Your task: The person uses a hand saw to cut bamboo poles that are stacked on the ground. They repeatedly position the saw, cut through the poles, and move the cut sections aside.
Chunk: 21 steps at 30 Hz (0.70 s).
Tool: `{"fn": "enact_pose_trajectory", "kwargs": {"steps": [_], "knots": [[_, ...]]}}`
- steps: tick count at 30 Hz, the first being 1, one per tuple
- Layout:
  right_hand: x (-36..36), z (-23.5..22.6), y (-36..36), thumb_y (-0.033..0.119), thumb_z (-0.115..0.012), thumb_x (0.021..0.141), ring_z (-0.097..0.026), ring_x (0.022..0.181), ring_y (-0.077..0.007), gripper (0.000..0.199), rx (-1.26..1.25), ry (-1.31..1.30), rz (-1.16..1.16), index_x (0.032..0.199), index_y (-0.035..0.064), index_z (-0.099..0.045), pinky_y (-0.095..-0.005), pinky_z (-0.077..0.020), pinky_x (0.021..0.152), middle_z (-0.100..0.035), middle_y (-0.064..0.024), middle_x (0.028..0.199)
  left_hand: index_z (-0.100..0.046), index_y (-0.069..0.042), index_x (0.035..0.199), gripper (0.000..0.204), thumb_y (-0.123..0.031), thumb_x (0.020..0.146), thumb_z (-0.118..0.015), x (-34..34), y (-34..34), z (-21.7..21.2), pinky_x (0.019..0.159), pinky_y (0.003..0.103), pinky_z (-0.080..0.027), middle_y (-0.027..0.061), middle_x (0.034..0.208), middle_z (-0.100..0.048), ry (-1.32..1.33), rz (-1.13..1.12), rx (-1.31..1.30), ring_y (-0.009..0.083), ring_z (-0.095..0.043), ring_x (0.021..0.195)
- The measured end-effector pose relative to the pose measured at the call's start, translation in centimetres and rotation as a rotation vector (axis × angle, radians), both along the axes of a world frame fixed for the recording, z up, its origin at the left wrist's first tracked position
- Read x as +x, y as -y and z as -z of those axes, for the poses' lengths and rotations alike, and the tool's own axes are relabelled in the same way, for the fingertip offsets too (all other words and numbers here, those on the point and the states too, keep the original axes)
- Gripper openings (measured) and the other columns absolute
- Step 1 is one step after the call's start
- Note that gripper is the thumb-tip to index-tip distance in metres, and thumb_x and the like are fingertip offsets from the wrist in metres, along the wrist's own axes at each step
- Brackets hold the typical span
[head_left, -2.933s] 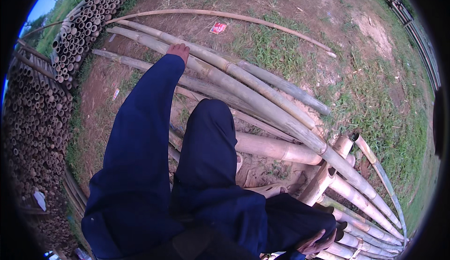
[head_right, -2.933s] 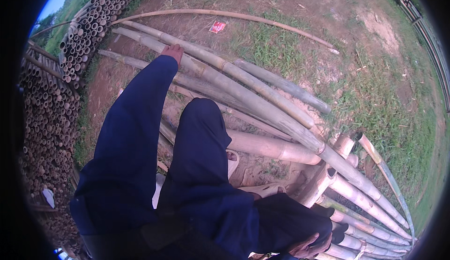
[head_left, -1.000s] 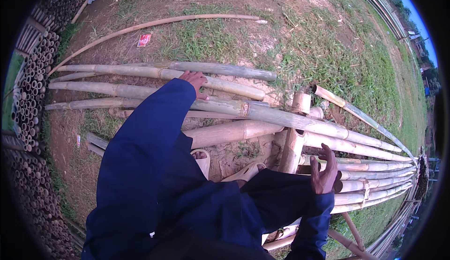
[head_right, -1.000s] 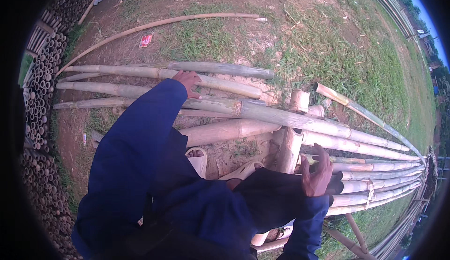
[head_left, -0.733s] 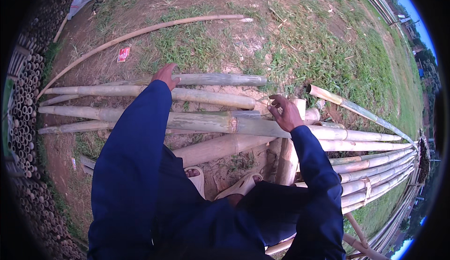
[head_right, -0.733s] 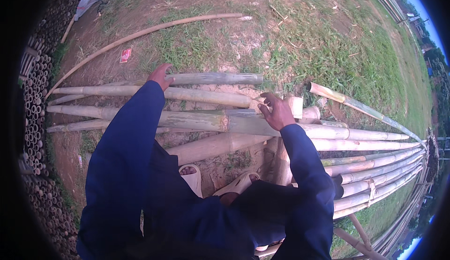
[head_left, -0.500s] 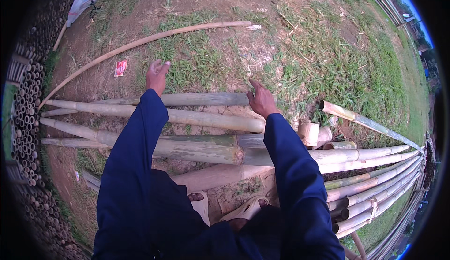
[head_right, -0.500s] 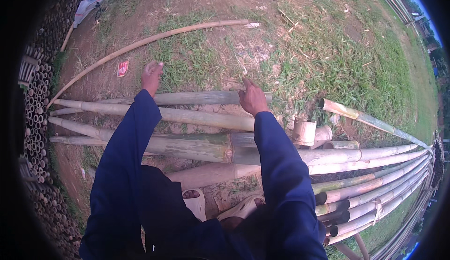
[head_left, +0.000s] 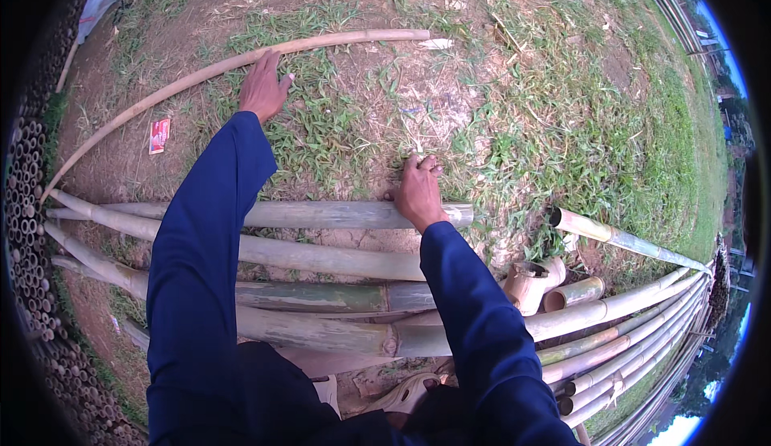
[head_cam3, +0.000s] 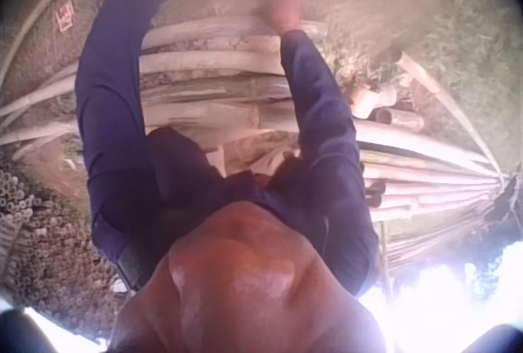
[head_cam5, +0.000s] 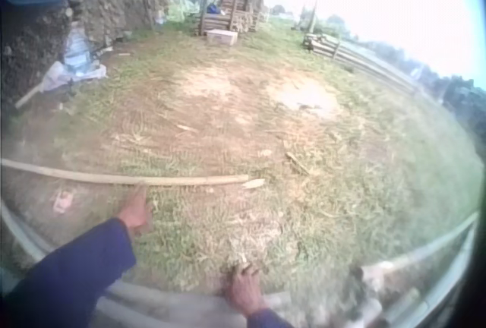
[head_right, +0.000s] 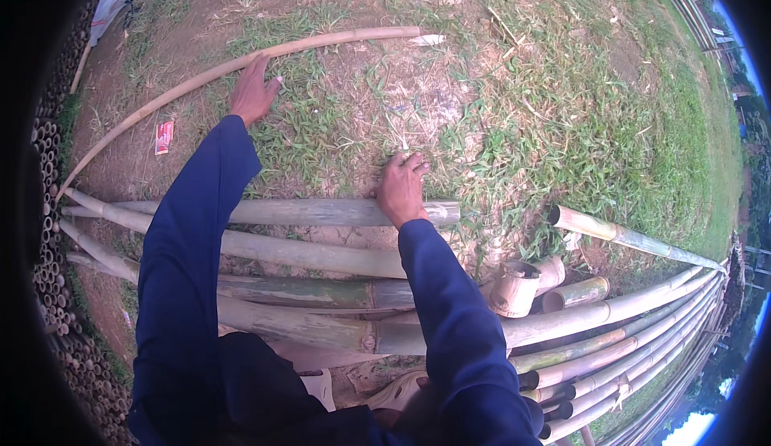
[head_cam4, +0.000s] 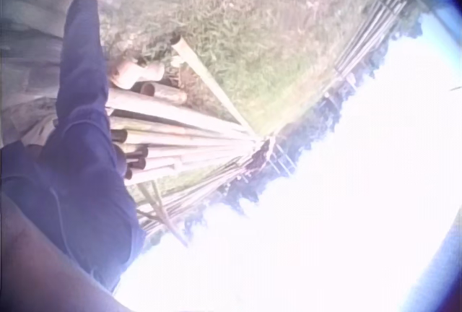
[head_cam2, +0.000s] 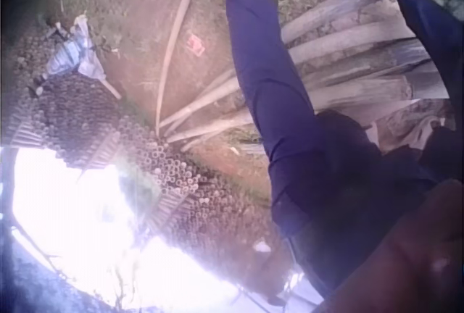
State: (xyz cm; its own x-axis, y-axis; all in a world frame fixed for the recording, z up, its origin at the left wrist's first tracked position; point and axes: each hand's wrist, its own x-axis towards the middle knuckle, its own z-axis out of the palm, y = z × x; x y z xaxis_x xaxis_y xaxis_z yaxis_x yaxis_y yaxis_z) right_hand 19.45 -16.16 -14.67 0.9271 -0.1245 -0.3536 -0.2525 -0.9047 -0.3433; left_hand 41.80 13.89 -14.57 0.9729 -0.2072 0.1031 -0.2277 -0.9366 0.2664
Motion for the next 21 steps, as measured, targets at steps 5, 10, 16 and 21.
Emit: {"fn": "enact_pose_trajectory", "kwargs": {"steps": [5,10,16,21], "knots": [[0.1,-1.9,0.0,0.012,-0.084,0.08,-0.031,0.134,-0.0731,0.092,0.053,-0.02,0.03,0.151,-0.0147,-0.03,-0.0644,-0.0475,0.106,-0.027,-0.0539,0.147,-0.033,-0.004,0.158,0.069,-0.04,0.103,-0.055,4.9,2.4,1.0,0.124,0.052,-0.028,0.0188,0.165,-0.032,-0.048,-0.068,0.066,0.0386,-0.03,0.152],[0.0,-1.8,-0.2,0.005,-0.078,0.08,-0.032,0.136,-0.0713,0.087,0.05,-0.029,0.06,0.151,-0.0134,-0.031,-0.0632,-0.0472,0.107,-0.027,-0.0528,0.148,-0.044,-0.01,0.149,0.058,-0.028,0.097,-0.063,4.8,1.7,-0.3,0.115,0.052,-0.037,0.0133,0.143,-0.051,-0.142,-0.159,0.289,0.0368,-0.046,0.138],[0.1,-1.3,-0.1,0.007,-0.078,0.081,-0.03,0.139,-0.0694,0.086,0.031,-0.026,0.078,0.151,-0.0125,-0.032,-0.0633,-0.0451,0.109,-0.026,-0.0502,0.151,-0.055,-0.008,0.117,0.036,-0.017,0.087,-0.072,-2.1,-1.3,-1.2,0.085,0.048,-0.052,0.0146,0.109,-0.062,0.146,0.238,0.309,0.0334,-0.064,0.104],[0.0,-1.0,-0.1,0.017,-0.083,0.08,-0.028,0.141,-0.0681,0.093,0.022,-0.001,0.063,0.153,-0.0084,-0.032,-0.0571,-0.0437,0.113,-0.027,-0.0467,0.154,-0.052,-0.007,0.102,0.032,-0.018,0.083,-0.076,-10.5,-3.3,-7.7,0.064,0.049,-0.052,0.0128,0.084,-0.067,0.107,0.394,0.266,0.0365,-0.069,0.077]]}}
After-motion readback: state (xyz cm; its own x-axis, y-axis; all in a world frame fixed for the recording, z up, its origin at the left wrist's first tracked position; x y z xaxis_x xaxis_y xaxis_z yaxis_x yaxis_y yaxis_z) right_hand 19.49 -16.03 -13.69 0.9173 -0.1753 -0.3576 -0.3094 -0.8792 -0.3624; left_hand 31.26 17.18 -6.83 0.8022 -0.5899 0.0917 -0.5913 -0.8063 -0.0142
